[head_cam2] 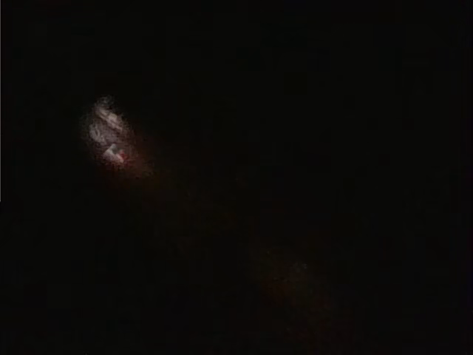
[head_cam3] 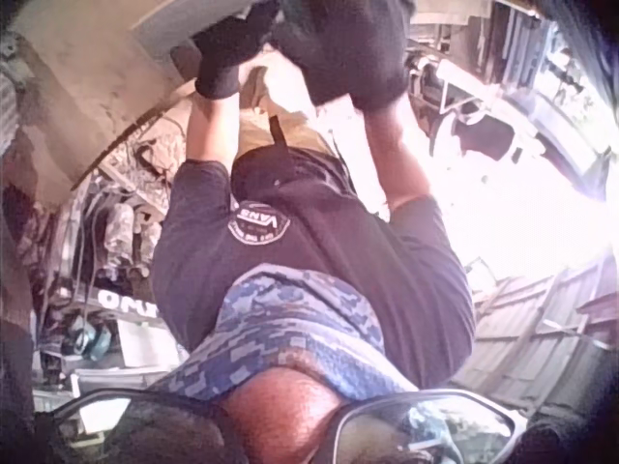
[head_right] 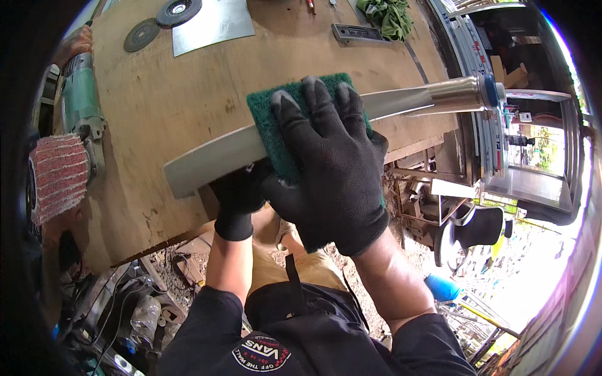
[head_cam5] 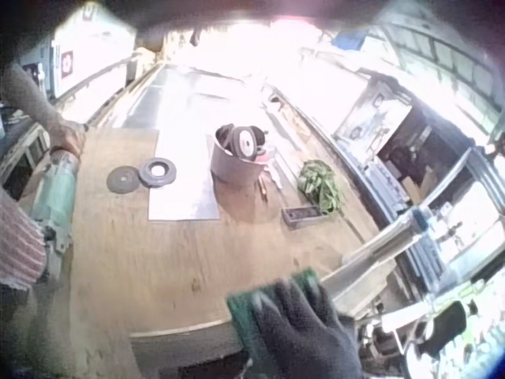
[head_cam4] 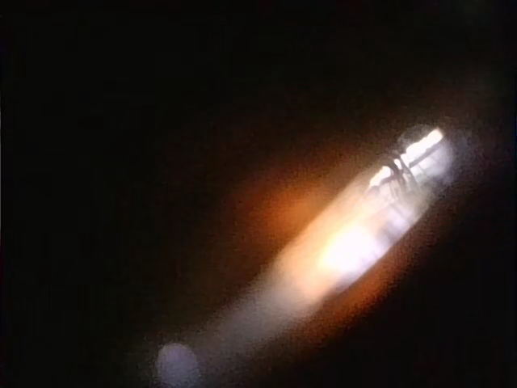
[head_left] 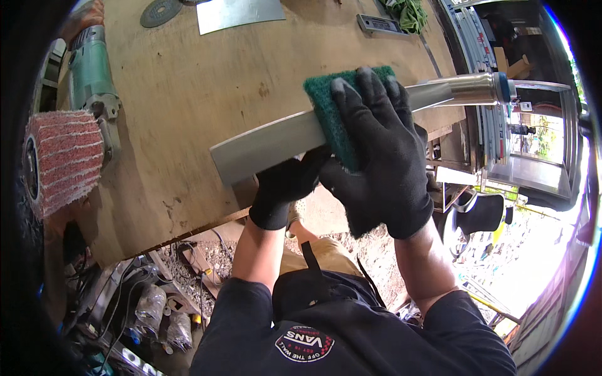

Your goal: The person uses a handheld angle grinder with a buffing wheel to polish a rectangular metal sign labeled 'PHOENIX'. After buffing, the person wipes the sign with a green scouring pad to remove residue and inspect the surface.

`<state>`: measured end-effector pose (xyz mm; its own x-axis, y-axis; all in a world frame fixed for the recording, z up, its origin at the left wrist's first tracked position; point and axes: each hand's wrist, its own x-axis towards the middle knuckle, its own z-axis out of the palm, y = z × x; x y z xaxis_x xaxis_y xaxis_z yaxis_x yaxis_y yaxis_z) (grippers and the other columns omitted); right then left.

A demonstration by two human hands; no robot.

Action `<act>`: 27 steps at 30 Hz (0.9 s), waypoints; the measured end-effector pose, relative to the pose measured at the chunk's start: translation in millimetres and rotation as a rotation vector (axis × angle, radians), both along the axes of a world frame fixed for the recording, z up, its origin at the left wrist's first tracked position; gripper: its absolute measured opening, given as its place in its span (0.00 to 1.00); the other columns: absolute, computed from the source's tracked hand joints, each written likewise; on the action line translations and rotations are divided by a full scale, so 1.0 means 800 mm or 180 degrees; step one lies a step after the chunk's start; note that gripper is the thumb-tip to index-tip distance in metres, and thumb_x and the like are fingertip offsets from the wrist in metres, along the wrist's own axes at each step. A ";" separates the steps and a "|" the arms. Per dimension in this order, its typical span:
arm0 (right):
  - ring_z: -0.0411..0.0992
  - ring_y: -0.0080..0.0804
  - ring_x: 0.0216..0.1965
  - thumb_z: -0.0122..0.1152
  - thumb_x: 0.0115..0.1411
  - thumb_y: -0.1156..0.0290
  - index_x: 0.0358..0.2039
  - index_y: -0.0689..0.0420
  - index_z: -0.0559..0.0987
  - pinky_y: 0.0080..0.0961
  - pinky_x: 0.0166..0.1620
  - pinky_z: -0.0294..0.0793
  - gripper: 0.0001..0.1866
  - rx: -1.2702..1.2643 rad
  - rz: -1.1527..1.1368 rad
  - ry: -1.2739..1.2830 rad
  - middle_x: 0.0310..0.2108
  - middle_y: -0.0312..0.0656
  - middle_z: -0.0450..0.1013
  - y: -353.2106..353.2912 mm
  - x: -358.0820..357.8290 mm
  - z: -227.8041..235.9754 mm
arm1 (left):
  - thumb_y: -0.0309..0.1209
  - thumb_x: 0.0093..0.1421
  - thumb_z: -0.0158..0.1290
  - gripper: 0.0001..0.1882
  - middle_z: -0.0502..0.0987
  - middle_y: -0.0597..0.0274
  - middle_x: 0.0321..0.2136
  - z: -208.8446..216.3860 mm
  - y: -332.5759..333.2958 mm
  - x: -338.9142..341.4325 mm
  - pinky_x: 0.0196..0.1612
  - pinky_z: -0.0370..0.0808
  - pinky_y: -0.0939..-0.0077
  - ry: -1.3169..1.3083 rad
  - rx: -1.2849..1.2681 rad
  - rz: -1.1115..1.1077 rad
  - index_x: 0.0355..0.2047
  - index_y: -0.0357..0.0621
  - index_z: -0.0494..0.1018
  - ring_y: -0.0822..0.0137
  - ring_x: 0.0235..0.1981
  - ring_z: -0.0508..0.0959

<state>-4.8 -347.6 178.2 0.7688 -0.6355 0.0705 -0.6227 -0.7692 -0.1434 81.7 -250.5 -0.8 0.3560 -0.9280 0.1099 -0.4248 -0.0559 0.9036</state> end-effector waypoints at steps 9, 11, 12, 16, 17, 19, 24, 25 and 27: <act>0.58 0.70 0.73 0.66 0.42 0.61 0.65 0.59 0.76 0.57 0.74 0.54 0.45 -0.0020 -0.0006 -0.0033 0.70 0.65 0.64 -0.009 0.003 -0.004 | 0.58 0.71 0.45 0.29 0.70 0.65 0.70 -0.039 -0.006 0.004 0.70 0.62 0.41 -0.3011 -0.0705 0.0331 0.71 0.75 0.67 0.55 0.71 0.68; 0.60 0.72 0.71 0.69 0.43 0.58 0.66 0.51 0.76 0.61 0.65 0.64 0.44 -0.0056 0.0005 0.0086 0.70 0.61 0.65 0.018 -0.025 0.000 | 0.56 0.71 0.49 0.30 0.70 0.64 0.70 -0.035 -0.011 0.005 0.70 0.62 0.42 -0.0772 -0.0468 0.0073 0.71 0.71 0.68 0.56 0.70 0.69; 0.61 0.73 0.70 0.70 0.44 0.57 0.67 0.48 0.76 0.63 0.61 0.69 0.44 -0.0072 0.0005 0.0167 0.70 0.59 0.65 0.033 -0.041 0.003 | 0.55 0.70 0.51 0.29 0.72 0.64 0.68 -0.036 -0.020 0.003 0.67 0.64 0.45 -0.1023 -0.0797 0.0306 0.69 0.69 0.70 0.57 0.67 0.71; 0.62 0.73 0.69 0.70 0.42 0.57 0.67 0.49 0.74 0.61 0.61 0.70 0.47 -0.0090 0.0115 0.0099 0.70 0.58 0.65 -0.007 -0.008 0.004 | 0.43 0.68 0.57 0.25 0.80 0.64 0.59 -0.054 -0.044 -0.012 0.56 0.75 0.55 -0.0478 -0.1359 0.0515 0.65 0.64 0.75 0.58 0.56 0.80; 0.62 0.73 0.68 0.70 0.41 0.57 0.66 0.51 0.75 0.60 0.62 0.68 0.47 -0.0116 0.0127 0.0092 0.69 0.60 0.66 -0.014 -0.009 0.000 | 0.41 0.69 0.58 0.24 0.81 0.64 0.58 -0.033 -0.040 -0.003 0.55 0.77 0.57 -0.0733 -0.1367 0.0552 0.65 0.61 0.76 0.58 0.55 0.81; 0.62 0.71 0.69 0.68 0.40 0.58 0.64 0.58 0.75 0.57 0.68 0.63 0.46 -0.0061 0.0096 0.0078 0.67 0.64 0.66 -0.010 -0.014 0.000 | 0.39 0.70 0.58 0.23 0.81 0.63 0.58 -0.010 -0.029 0.002 0.54 0.79 0.59 -0.0756 -0.1203 0.0432 0.64 0.55 0.76 0.58 0.55 0.82; 0.58 0.67 0.73 0.72 0.40 0.59 0.65 0.60 0.76 0.54 0.74 0.56 0.47 0.1048 -0.0075 0.1275 0.70 0.63 0.65 0.081 -0.111 -0.033 | 0.52 0.64 0.61 0.37 0.70 0.43 0.65 0.030 -0.046 0.023 0.70 0.65 0.42 0.5252 -0.1092 0.0079 0.63 0.35 0.71 0.44 0.68 0.68; 0.59 0.66 0.73 0.73 0.40 0.59 0.64 0.61 0.77 0.53 0.74 0.55 0.47 0.1180 -0.0362 0.0991 0.69 0.63 0.66 0.084 -0.127 -0.031 | 0.49 0.66 0.60 0.33 0.73 0.47 0.64 0.022 -0.060 0.029 0.68 0.68 0.48 0.4944 -0.1364 -0.0087 0.62 0.37 0.73 0.50 0.66 0.71; 0.57 0.66 0.74 0.74 0.39 0.59 0.62 0.63 0.78 0.54 0.75 0.54 0.46 0.1185 -0.0648 0.0705 0.69 0.64 0.66 0.088 -0.131 -0.003 | 0.45 0.67 0.60 0.29 0.75 0.52 0.62 0.018 -0.055 0.028 0.66 0.71 0.53 0.4457 -0.1535 -0.0258 0.61 0.38 0.74 0.56 0.64 0.74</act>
